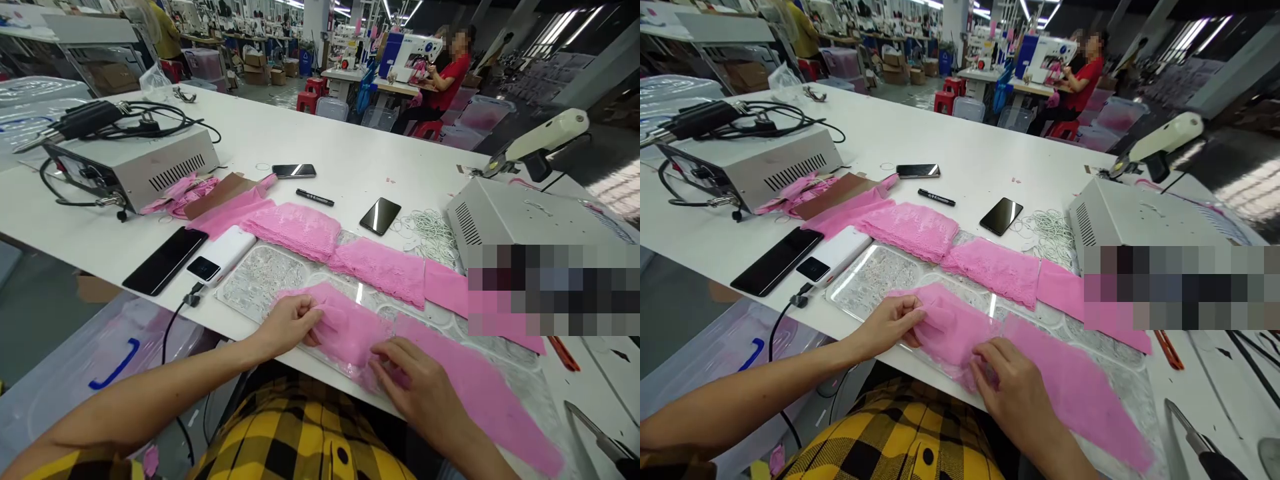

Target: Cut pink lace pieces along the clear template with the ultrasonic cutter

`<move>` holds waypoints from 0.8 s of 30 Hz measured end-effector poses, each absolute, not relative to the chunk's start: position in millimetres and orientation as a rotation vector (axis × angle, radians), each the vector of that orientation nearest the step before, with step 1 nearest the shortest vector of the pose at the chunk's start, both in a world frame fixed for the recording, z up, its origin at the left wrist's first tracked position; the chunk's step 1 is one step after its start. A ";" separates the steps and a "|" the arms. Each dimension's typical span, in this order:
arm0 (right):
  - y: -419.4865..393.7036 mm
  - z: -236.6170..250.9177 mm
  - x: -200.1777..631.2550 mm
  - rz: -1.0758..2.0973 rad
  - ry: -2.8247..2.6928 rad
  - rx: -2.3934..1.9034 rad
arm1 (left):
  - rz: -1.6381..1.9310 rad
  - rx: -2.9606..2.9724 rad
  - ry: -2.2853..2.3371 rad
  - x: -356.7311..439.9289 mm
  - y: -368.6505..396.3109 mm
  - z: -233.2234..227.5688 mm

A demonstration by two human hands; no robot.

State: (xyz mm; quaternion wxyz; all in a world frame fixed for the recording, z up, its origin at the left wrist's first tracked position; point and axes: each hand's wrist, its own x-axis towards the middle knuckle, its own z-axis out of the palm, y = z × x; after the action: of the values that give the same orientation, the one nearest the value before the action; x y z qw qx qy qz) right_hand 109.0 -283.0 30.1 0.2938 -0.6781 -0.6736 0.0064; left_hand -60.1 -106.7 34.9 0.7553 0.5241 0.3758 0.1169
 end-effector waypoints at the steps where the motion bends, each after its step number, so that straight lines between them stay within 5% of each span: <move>1: -281.7 30.4 102.4 0.004 -1.802 -1.804 | 0.243 1.109 0.808 -56.4 -107.4 35.9; 10: -254.2 22.5 89.9 -0.541 -1.624 -1.895 | 0.204 0.868 0.719 -12.3 -120.6 54.1; 24: -256.3 42.6 143.3 -0.728 -1.806 -1.632 | 0.412 1.094 0.890 -13.0 -71.1 53.9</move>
State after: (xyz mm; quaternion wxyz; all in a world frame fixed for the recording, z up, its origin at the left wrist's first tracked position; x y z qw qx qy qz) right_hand 143.3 -256.3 42.6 0.2961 -0.6136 -0.6789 -0.2737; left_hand -13.0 -71.1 53.9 0.7419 0.4992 0.4062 0.1881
